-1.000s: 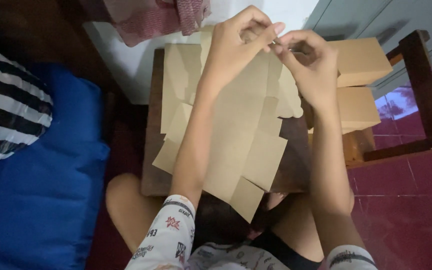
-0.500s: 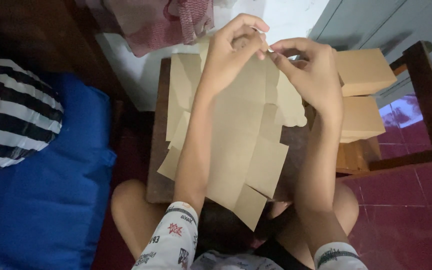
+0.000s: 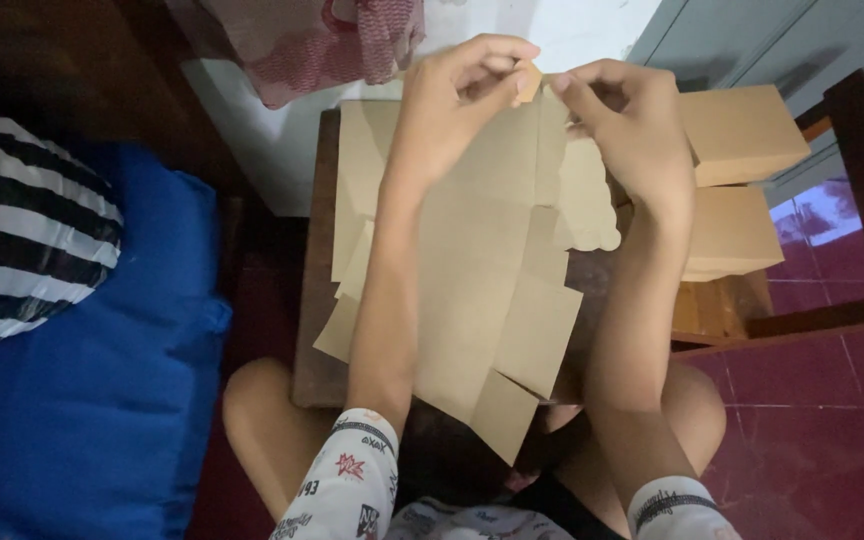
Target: The person assembles a flat cardboard box by folding and interlocking its flaps by hand. They fold the side walls, tuck the tabs into slots, and press the edges to form a finished box.
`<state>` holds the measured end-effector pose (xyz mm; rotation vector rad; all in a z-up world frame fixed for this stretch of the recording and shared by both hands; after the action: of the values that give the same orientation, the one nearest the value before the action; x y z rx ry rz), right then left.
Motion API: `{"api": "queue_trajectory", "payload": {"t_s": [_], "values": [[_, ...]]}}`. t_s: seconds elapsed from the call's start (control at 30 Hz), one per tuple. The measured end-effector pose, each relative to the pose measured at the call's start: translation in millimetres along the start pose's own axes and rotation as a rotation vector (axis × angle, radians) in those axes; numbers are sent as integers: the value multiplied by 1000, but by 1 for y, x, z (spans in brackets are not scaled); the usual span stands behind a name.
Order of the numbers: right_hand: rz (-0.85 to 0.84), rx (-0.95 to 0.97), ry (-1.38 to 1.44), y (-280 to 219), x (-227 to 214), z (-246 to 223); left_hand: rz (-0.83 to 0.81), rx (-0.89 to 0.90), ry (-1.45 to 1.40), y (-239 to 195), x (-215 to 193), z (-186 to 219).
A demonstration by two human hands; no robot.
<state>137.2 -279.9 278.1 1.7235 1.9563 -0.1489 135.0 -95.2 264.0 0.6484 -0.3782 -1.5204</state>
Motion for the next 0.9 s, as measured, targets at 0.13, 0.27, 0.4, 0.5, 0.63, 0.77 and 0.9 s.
{"api": "queue_trajectory", "payload": {"t_s": [0.13,0.27,0.4,0.5,0.63,0.77,0.9], "values": [[-1,102,111,3,-2,11,26,3,-52,-4,1,7],[51,91,236,0,-2,3,141,-80,-119,-5,6,6],[120,-15,425,-4,-1,-12,168,20,-98,-5,9,5],[146,-191,256,-10,-5,-26,232,7,-200,-7,11,18],[229,-286,202,-16,-10,-28,197,-5,-189,-7,16,16],[223,-343,130,-15,-12,-24,257,-31,-234,-8,24,8],[263,-354,109,-13,-15,-20,305,-3,-302,-5,27,8]]}}
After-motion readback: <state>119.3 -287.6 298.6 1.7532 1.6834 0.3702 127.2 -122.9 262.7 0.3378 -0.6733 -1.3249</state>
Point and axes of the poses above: each hand's wrist, its own y-axis towards the middle knuckle, its own x-axis out of the palm, z = x × y, the point moved 4 cm from there along y, towards the middle knuckle, and after that the axes turned 1 degree about z, right-handed, at the moved point
